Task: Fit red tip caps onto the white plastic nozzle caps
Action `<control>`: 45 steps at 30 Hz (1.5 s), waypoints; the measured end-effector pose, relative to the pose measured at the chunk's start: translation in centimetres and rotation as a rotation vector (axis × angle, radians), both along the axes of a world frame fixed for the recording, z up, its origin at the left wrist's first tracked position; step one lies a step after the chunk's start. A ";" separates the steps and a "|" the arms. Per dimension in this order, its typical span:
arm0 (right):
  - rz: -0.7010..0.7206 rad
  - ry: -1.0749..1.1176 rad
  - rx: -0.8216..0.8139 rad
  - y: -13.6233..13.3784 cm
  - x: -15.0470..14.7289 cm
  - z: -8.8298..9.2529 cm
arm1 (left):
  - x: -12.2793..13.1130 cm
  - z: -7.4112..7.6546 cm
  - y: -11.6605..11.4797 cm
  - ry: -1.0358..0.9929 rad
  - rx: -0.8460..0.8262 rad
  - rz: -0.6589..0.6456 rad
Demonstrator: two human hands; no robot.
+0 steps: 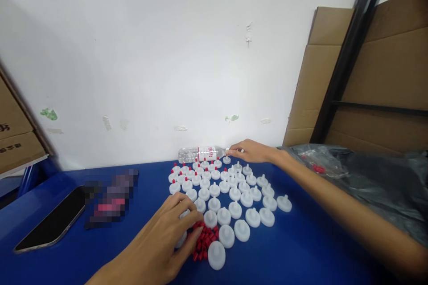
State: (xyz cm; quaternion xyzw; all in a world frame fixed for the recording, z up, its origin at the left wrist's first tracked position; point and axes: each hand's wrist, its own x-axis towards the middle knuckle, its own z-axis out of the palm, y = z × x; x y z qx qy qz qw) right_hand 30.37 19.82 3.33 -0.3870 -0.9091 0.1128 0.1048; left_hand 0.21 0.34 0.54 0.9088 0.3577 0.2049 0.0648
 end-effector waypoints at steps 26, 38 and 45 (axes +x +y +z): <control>0.242 0.305 -0.128 -5.0 -4.5 2.9 | -0.8 -0.9 0.8 -0.084 0.178 0.145; 0.537 0.265 -0.290 -13.0 -9.0 4.2 | -0.9 -1.1 0.9 -0.148 0.365 0.106; 0.525 0.225 -0.207 -12.7 -8.7 4.7 | -0.8 -0.9 0.5 -0.176 0.239 0.069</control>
